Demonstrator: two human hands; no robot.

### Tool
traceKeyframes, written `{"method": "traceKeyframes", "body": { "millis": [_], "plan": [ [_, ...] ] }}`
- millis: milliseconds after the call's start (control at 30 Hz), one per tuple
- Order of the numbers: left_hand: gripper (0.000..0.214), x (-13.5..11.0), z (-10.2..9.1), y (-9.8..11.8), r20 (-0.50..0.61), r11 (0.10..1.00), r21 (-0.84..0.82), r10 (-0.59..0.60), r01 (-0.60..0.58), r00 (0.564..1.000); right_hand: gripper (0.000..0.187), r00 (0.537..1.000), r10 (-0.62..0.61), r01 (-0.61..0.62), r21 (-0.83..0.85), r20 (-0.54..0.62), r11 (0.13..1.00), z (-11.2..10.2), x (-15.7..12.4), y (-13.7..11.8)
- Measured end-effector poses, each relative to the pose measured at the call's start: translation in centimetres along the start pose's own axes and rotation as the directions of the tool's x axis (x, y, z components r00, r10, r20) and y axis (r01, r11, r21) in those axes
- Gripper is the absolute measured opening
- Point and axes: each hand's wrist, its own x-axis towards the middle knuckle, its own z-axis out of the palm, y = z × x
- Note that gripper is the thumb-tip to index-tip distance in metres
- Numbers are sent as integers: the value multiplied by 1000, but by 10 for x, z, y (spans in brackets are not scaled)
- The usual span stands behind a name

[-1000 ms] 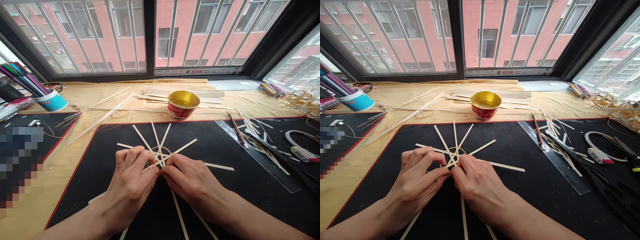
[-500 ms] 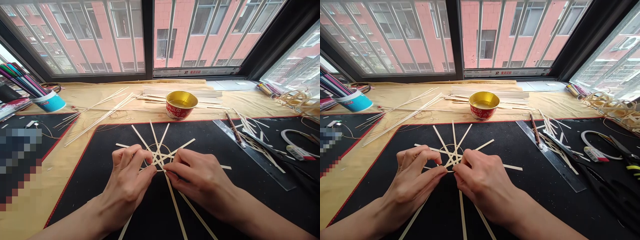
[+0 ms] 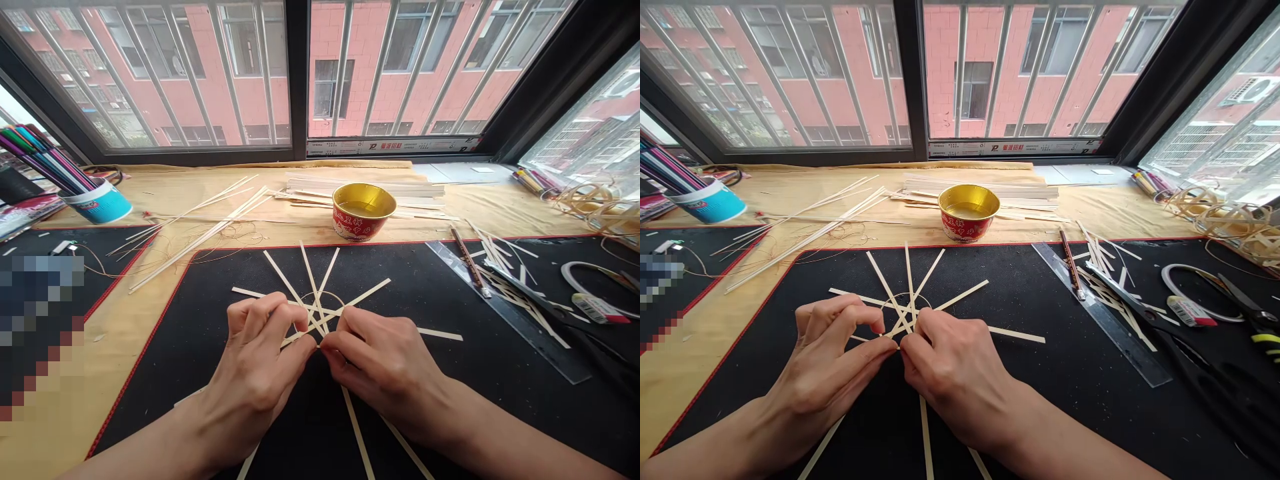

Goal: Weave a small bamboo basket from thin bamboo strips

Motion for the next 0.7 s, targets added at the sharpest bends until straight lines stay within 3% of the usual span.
{"method": "traceKeyframes", "body": {
  "millis": [167,433,700],
  "plan": [
    [16,1,-4,-1,18,999,39,-31,30,999,25,998,31,-33,47,46,998,2,-1,4],
    [27,2,-8,-6,-163,974,44,-211,221,964,22,988,65,-84,131,141,988,5,-2,10],
    [24,1,-8,-4,-141,978,81,-181,194,973,21,983,45,-63,93,179,994,4,0,12]
  ]
}}
